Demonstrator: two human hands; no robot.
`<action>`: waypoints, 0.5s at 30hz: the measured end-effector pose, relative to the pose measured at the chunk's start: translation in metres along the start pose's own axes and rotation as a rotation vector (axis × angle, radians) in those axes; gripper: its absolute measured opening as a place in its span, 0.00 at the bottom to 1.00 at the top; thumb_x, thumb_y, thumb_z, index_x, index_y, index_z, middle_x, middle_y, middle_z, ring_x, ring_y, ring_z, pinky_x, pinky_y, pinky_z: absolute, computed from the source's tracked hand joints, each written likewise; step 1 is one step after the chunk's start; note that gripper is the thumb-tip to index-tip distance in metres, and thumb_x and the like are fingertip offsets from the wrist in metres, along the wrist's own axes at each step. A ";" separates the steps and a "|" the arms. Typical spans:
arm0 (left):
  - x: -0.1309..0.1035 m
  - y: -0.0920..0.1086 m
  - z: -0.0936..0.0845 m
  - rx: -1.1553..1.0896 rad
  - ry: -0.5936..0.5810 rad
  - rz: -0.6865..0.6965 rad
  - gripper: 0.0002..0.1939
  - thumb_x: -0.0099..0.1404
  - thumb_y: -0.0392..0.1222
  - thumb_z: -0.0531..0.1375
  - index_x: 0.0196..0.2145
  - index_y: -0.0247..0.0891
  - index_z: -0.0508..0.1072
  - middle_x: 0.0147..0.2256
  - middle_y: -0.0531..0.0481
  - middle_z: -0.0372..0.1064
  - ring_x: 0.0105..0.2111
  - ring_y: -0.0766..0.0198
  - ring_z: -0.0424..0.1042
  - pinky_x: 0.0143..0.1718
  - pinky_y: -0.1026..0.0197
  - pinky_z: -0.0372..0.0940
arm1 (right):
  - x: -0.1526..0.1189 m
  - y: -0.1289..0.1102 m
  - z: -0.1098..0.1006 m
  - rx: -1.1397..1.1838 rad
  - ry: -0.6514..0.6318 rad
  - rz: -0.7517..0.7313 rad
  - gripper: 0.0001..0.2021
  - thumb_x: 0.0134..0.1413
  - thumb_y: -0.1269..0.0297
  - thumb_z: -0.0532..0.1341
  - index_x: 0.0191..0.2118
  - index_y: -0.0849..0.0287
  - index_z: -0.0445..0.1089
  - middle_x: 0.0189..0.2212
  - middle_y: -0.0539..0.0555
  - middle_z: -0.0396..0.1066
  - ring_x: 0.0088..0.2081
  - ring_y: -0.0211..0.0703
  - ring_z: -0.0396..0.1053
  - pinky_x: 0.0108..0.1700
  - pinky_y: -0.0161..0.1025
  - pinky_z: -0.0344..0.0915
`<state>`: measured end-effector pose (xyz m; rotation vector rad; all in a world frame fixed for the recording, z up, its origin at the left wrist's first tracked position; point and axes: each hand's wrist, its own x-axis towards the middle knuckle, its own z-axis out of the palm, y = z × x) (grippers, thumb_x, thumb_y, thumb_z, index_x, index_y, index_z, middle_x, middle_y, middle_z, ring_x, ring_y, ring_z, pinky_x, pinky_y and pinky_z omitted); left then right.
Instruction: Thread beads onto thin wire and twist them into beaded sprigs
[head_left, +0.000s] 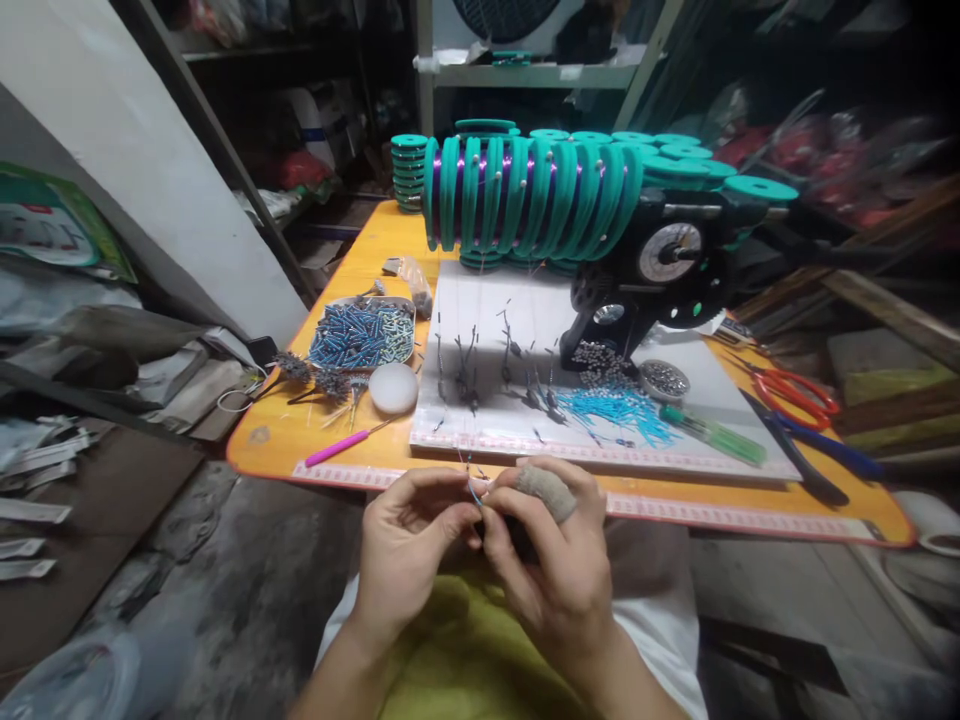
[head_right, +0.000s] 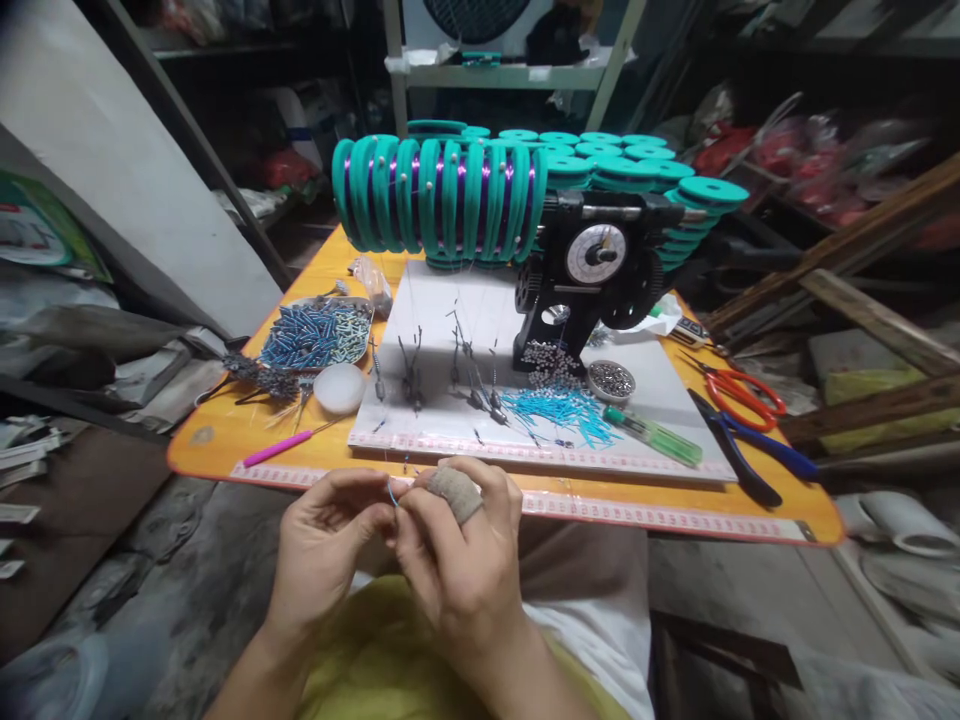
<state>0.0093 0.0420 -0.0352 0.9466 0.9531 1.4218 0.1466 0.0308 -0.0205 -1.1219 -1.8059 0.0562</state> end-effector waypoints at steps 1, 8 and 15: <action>0.000 0.001 0.000 0.013 0.005 0.014 0.09 0.53 0.36 0.70 0.33 0.38 0.77 0.29 0.51 0.79 0.22 0.67 0.76 0.23 0.69 0.73 | 0.000 0.000 0.000 0.009 -0.012 0.008 0.08 0.56 0.76 0.62 0.41 0.59 0.70 0.37 0.57 0.72 0.46 0.52 0.62 0.47 0.51 0.62; -0.004 -0.007 0.000 0.150 0.050 0.286 0.10 0.56 0.33 0.68 0.34 0.40 0.72 0.28 0.54 0.77 0.26 0.67 0.77 0.27 0.68 0.74 | 0.003 -0.001 -0.006 0.142 -0.077 0.040 0.08 0.56 0.78 0.59 0.39 0.60 0.68 0.37 0.57 0.68 0.44 0.49 0.61 0.44 0.47 0.65; -0.009 -0.011 -0.009 0.507 0.028 0.562 0.18 0.57 0.26 0.65 0.43 0.42 0.71 0.35 0.53 0.76 0.34 0.65 0.78 0.39 0.63 0.75 | 0.006 0.003 -0.010 0.081 -0.110 -0.018 0.07 0.55 0.79 0.60 0.39 0.62 0.67 0.37 0.58 0.69 0.46 0.50 0.60 0.47 0.49 0.64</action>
